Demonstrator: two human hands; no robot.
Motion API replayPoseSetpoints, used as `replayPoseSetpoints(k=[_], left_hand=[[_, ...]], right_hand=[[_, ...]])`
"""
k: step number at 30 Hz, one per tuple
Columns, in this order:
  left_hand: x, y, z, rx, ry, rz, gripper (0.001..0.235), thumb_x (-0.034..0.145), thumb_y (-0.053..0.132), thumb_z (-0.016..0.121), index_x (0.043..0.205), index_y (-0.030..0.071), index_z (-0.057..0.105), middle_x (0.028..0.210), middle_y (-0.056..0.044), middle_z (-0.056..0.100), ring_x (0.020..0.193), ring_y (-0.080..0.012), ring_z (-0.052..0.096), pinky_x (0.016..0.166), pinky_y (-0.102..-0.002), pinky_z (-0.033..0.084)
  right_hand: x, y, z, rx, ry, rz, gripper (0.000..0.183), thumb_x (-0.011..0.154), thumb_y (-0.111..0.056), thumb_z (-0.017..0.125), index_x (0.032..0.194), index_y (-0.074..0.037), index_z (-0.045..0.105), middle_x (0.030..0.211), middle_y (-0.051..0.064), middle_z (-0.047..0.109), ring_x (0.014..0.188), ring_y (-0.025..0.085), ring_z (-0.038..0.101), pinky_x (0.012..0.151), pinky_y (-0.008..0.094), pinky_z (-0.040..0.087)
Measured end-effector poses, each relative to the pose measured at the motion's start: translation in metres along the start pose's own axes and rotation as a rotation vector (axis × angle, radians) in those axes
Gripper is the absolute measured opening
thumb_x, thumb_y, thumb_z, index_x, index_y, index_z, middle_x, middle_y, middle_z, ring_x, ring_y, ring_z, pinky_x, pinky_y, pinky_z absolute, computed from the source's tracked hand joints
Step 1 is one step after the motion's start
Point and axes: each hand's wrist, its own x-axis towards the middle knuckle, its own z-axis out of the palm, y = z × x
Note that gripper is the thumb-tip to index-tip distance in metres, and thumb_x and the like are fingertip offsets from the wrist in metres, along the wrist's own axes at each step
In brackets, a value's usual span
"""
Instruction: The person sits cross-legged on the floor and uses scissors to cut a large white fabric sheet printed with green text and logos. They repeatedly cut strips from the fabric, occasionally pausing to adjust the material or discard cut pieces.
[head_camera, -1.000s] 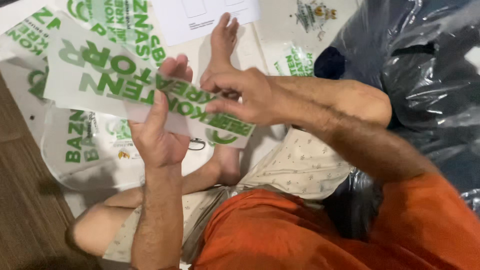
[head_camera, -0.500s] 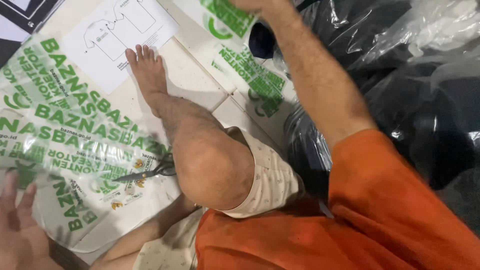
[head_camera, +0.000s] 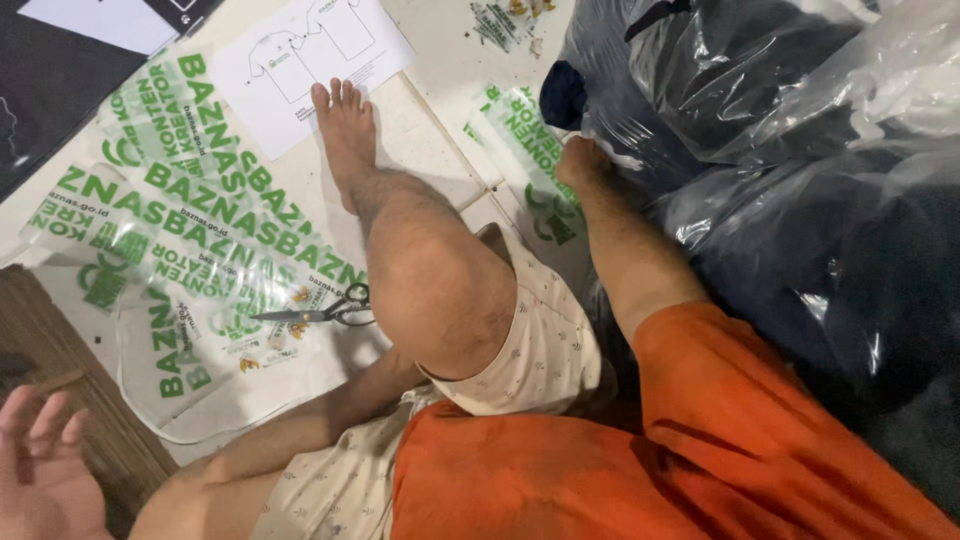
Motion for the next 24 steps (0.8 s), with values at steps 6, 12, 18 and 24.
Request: replayPoseSetpoints(k=[6,12,18,24], left_hand=[[-0.066,0.026,0.051,-0.163,0.132,-0.013,0.039,0.098,0.045,0.069,0.133,0.028,0.062,0.142,0.003,0.066,0.123,-0.0134,0.066,0.111,-0.028,0.056],[-0.099,0.059,0.11,-0.478,0.328,-0.083,0.051,0.083,0.007,0.075,0.13,0.007,0.056,0.108,-0.016,0.072,0.086,-0.0238,0.073,0.073,-0.031,0.062],[-0.063,-0.044,0.128,-0.745,0.47,-0.293,0.044,0.088,-0.003,0.064,0.132,-0.002,0.059,0.094,-0.013,0.066,0.078,-0.021,0.064,0.065,-0.029,0.052],[-0.025,-0.219,0.118,-0.635,0.483,-0.434,0.042,0.091,0.005,0.063,0.128,0.014,0.046,0.085,-0.006,0.067,0.066,-0.0234,0.07,0.058,-0.034,0.062]], right_hand=[[-0.001,-0.057,-0.081,-0.318,-0.02,-0.279,0.041,0.08,-0.027,0.066,0.103,0.005,0.073,0.098,0.029,0.074,0.097,0.042,0.073,0.08,0.046,0.06],[0.024,-0.125,-0.25,0.243,-0.253,-0.713,0.021,0.12,-0.027,0.052,0.126,-0.01,0.063,0.118,0.01,0.068,0.099,0.021,0.066,0.077,0.035,0.052],[-0.227,-0.289,-0.223,-0.256,-0.053,-0.906,0.042,0.116,-0.046,0.07,0.112,-0.004,0.07,0.101,0.018,0.069,0.08,0.038,0.061,0.071,0.055,0.045],[-0.205,-0.315,0.099,-0.733,-0.121,-1.086,0.033,0.077,-0.058,0.076,0.1,-0.035,0.078,0.089,0.001,0.078,0.09,0.026,0.076,0.089,0.045,0.055]])
